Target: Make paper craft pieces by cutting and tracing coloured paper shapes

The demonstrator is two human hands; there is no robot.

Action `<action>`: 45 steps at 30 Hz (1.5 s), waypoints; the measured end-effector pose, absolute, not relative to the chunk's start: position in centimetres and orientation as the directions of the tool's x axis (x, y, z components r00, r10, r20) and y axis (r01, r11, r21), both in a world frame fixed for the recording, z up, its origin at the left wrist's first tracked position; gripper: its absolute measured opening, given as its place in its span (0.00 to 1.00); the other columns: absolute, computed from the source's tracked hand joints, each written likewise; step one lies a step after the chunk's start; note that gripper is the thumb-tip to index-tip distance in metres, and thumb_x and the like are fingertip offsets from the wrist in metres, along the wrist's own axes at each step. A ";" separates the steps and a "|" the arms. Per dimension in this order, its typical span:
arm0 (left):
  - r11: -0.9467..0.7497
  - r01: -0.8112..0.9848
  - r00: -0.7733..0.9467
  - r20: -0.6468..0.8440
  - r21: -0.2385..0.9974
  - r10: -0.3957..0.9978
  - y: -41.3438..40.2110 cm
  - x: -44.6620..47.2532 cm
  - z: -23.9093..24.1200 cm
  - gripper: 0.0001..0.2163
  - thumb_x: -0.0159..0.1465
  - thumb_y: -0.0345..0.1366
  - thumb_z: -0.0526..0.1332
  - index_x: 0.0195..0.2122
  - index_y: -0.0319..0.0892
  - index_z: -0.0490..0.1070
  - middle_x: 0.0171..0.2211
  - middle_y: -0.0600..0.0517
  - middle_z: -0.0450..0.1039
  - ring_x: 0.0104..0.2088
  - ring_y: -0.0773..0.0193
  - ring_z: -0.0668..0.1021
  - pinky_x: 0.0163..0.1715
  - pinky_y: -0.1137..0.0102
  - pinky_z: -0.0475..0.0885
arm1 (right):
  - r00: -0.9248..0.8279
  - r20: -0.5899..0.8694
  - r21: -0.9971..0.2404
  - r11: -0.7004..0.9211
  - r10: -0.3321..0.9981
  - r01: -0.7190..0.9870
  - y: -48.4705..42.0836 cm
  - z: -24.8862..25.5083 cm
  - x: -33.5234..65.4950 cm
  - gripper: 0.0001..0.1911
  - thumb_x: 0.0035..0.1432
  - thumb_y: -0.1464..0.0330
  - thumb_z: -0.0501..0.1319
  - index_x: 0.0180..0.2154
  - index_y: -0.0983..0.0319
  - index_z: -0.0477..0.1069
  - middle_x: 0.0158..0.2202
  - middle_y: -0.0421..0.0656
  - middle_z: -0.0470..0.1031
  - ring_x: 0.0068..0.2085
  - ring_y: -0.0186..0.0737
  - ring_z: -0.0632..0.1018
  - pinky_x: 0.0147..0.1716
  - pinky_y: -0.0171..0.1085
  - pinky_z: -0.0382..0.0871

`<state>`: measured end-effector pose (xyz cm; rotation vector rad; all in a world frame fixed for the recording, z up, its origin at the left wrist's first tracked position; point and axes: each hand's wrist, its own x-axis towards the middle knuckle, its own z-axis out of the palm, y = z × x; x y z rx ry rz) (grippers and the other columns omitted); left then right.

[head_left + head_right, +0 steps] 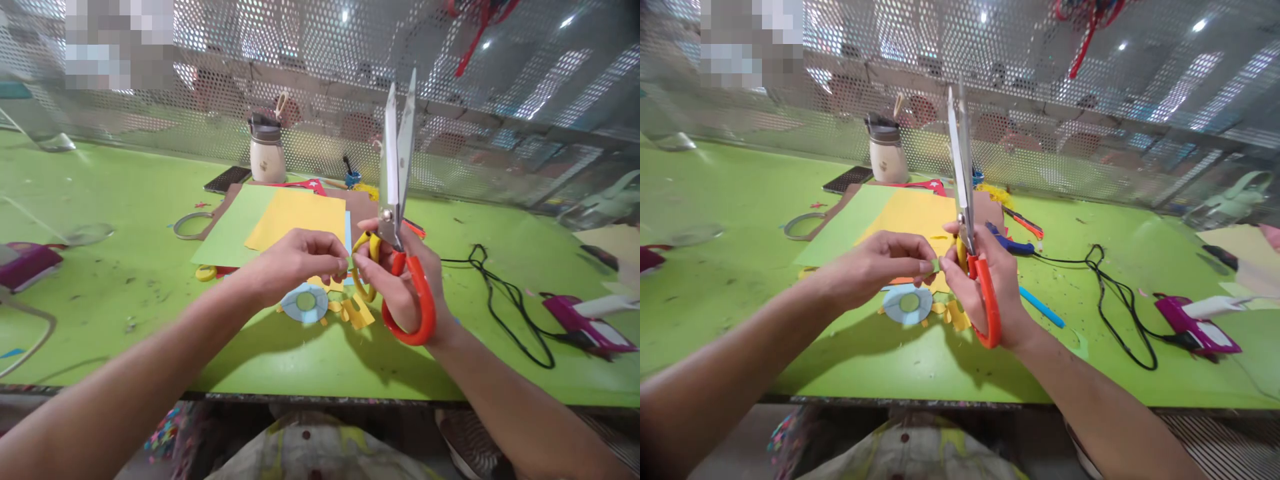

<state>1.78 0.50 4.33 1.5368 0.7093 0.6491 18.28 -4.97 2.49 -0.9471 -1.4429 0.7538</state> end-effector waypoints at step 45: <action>0.162 0.092 0.581 -0.185 0.983 0.792 -0.3 1.6 2.0 0.08 0.55 0.38 0.65 0.28 0.38 0.71 0.24 0.53 0.73 0.25 0.68 0.71 0.28 0.71 0.65 | -0.028 0.198 -0.962 0.200 0.980 0.188 -5.4 0.9 18.5 0.14 0.59 0.70 0.61 0.48 0.57 0.66 0.30 0.37 0.68 0.25 0.31 0.68 0.23 0.31 0.64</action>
